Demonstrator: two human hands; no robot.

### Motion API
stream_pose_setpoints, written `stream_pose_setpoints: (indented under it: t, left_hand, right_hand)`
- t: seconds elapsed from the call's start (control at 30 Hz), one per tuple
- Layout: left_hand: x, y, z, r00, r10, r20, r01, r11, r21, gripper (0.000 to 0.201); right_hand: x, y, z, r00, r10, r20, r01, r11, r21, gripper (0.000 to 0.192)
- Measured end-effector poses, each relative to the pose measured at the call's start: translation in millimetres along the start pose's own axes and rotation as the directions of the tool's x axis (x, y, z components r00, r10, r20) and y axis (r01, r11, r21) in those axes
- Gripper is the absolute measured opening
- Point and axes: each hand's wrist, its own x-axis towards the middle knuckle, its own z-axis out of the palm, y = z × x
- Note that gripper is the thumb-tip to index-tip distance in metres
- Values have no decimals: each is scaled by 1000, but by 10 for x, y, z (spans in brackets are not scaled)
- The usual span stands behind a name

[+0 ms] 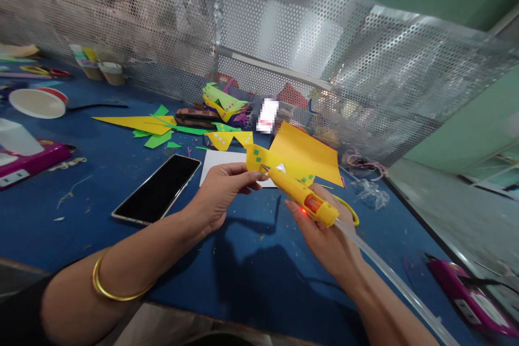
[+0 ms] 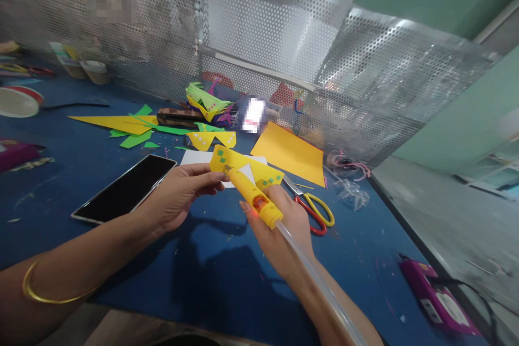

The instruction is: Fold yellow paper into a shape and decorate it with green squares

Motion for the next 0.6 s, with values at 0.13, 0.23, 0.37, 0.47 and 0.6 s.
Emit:
stream_pose_setpoints:
  t: [0.13, 0.23, 0.37, 0.47, 0.6]
  left_hand:
    - [-10, 0, 1, 1000, -12, -7, 12, 1000, -13, 14]
    - [-11, 4, 3, 1000, -26, -9, 26, 999, -37, 15]
    - [-4, 20, 12, 1000, -16, -18, 15, 999, -32, 17]
    - [4, 19, 11, 1000, 0, -20, 0, 1000, -18, 16]
    - [15, -4, -3, 1000, -13, -18, 13, 1000, -15, 14]
  right_hand:
    - [-2, 11, 7, 1000, -6, -6, 6, 1000, 21, 24]
    - [1, 3, 1, 1000, -6, 11, 6, 1000, 20, 24]
    - [7, -25, -15, 999, 10, 35, -11, 999, 30, 23]
    - [8, -38, -25, 999, 4, 32, -4, 1000, 25, 25]
    - [4, -32, -25, 1000, 3, 26, -3, 1000, 16, 26]
